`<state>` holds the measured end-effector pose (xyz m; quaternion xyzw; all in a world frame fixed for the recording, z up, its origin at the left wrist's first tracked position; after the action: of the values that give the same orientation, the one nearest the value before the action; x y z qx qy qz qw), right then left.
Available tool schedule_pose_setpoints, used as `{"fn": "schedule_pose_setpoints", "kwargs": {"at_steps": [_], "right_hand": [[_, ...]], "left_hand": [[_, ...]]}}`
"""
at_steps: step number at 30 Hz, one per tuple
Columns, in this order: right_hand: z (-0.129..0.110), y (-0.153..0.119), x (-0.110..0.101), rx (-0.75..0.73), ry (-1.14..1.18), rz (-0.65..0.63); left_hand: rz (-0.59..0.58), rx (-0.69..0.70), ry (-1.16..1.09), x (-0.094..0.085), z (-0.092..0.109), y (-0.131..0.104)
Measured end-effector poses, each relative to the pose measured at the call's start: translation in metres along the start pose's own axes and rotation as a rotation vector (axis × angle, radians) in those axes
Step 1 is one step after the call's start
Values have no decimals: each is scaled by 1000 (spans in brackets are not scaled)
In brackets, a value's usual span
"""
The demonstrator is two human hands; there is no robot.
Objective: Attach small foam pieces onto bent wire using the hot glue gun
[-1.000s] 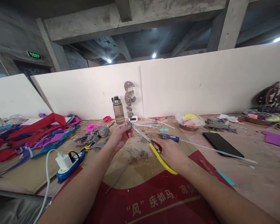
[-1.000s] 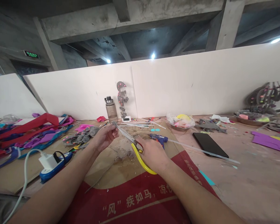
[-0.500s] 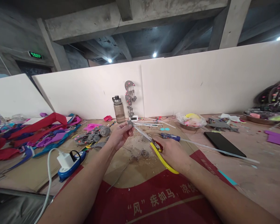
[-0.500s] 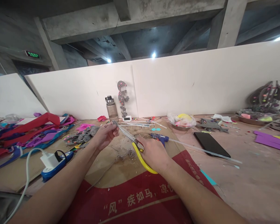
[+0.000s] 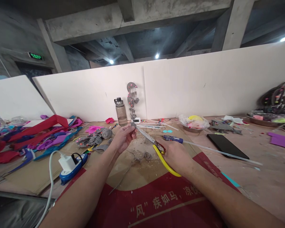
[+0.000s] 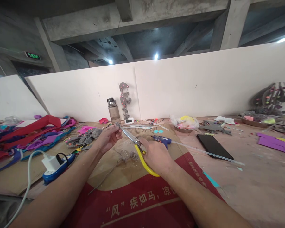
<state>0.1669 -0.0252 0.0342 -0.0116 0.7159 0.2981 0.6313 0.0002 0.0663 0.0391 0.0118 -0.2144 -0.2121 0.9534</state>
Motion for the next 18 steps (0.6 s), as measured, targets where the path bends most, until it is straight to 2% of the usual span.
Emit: {"fn": "schedule_pose_setpoints", "kwargs": {"at_steps": [18], "right_hand": [[0,0,1,29,52,-33]], "left_hand": [[-7,-25,-8,-1,-4,2]]}}
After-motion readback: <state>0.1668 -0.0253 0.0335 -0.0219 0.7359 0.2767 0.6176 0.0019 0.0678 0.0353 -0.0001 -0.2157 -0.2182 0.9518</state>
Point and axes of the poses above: each hand's wrist, its own y-axis towards the middle knuckle, its own x-axis out of the palm, z = x × y, the point moved 8 cm from there along y, towards the middle knuckle, and after that the axes turned 10 degrees about -x, right-handed, at the moved point
